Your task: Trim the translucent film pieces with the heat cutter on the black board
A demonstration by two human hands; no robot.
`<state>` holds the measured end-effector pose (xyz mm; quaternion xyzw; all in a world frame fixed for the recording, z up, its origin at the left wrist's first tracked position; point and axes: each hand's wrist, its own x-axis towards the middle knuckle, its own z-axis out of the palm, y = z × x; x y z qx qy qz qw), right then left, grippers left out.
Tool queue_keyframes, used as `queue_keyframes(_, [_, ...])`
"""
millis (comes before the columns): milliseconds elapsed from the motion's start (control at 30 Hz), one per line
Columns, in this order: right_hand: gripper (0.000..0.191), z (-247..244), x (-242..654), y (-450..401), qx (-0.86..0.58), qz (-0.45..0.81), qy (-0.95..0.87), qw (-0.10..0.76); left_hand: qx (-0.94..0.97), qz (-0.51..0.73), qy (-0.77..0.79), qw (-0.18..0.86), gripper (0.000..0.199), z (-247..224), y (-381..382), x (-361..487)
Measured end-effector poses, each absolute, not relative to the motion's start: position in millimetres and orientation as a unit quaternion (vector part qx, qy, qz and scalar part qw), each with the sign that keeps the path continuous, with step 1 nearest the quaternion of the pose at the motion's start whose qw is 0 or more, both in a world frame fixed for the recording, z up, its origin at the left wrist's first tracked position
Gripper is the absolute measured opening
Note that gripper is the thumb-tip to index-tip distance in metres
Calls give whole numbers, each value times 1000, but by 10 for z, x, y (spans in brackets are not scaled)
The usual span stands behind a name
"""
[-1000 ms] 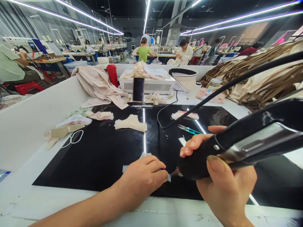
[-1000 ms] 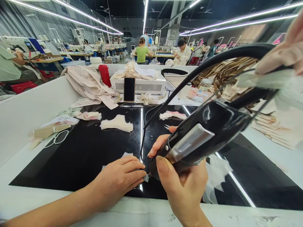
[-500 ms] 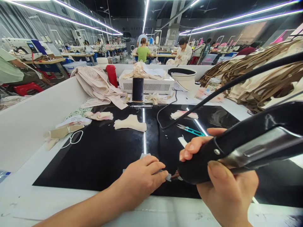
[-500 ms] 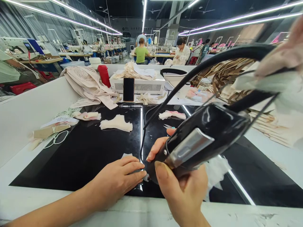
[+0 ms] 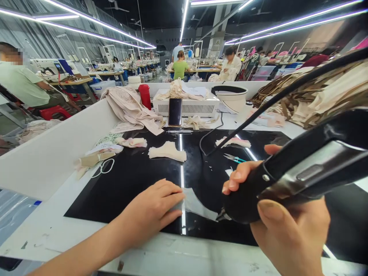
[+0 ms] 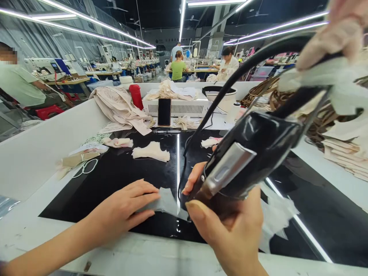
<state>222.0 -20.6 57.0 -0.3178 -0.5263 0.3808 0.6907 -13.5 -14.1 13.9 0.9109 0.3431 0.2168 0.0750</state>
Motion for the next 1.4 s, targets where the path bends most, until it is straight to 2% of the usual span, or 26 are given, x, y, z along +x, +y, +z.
queue_keyframes(67, [55, 578, 2161, -194, -316, 387, -533, 683, 894, 218, 381, 94, 28, 137, -177, -311])
queue_keyframes(167, [42, 593, 2033, -167, -322, 382, -546, 673, 872, 219, 419, 122, 27, 91, -237, -435])
queue_keyframes(333, [27, 625, 1780, -113, -312, 372, -561, 671, 851, 250, 435, 152, 15, 4, -285, -381])
queue_keyframes(467, [30, 587, 1599, -67, -278, 415, -543, 675, 839, 267, 441, 175, 10, -59, -273, -376])
queue_keyframes(633, [42, 518, 1458, -21, -263, 452, -511, 683, 816, 275, 460, 216, 17, -95, -275, -395])
queue_keyframes(1100, [36, 383, 1278, 68, -231, 467, -512, 683, 790, 274, 474, 277, 24, -41, -261, -325])
queue_keyframes(1233, [32, 398, 1277, 70, -233, 460, -512, 687, 775, 312, 463, 296, 29, 2, -273, -340])
queue_keyframes(1400, [37, 411, 1335, 22, -249, 455, -516, 682, 739, 357, 475, 317, 32, 20, -284, -351])
